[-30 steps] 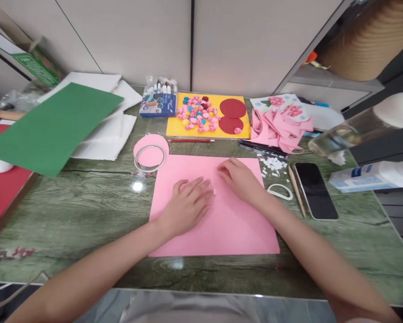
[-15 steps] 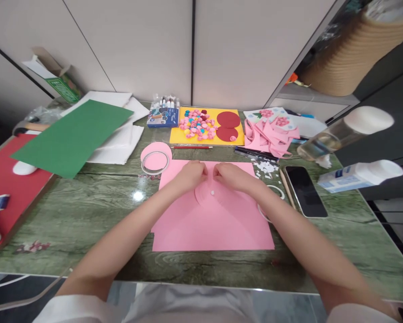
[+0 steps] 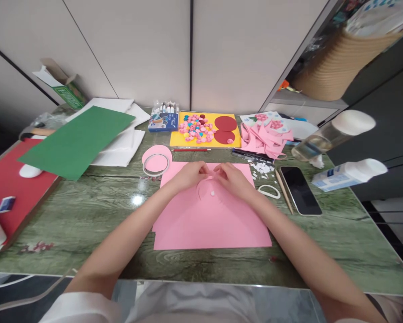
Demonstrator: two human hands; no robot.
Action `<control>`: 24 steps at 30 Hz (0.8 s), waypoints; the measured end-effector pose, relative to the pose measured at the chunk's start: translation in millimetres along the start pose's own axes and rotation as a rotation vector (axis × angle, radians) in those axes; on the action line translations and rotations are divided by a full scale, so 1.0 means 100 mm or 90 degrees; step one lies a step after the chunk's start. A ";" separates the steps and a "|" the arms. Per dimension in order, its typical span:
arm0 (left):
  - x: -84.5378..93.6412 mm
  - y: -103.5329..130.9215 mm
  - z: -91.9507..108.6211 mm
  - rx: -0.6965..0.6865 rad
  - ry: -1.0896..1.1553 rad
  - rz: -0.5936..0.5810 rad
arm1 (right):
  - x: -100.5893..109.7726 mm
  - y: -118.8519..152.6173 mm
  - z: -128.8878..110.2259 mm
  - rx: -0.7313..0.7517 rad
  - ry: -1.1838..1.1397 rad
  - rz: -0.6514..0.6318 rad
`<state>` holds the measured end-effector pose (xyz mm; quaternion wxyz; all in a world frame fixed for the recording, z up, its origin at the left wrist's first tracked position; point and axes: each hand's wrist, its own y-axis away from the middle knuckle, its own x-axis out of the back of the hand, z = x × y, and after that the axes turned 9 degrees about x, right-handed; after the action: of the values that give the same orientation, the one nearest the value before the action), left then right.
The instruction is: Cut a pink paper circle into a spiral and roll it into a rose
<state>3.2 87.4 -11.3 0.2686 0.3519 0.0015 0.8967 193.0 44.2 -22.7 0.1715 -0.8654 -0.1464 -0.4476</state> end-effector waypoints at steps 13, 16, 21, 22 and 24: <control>-0.04 0.15 -0.03 0.032 0.315 -0.009 | 0.02 0.10 -0.06 -0.088 -0.148 0.088; -0.09 0.21 -0.04 0.071 0.369 0.003 | 0.01 0.13 -0.10 -0.111 -0.186 0.098; -0.14 0.22 -0.06 0.110 0.423 0.010 | 0.01 0.17 -0.12 -0.135 -0.257 0.095; -0.14 0.21 -0.06 0.118 0.431 0.010 | 0.02 0.19 -0.11 -0.137 -0.276 0.092; -0.14 0.20 -0.07 0.133 0.441 0.010 | 0.04 0.22 -0.10 -0.144 -0.310 0.086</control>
<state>-2.1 65.3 -21.2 0.2077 0.0526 0.1813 0.9598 196.5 20.8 -17.9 0.0632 -0.9689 -0.0743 -0.2276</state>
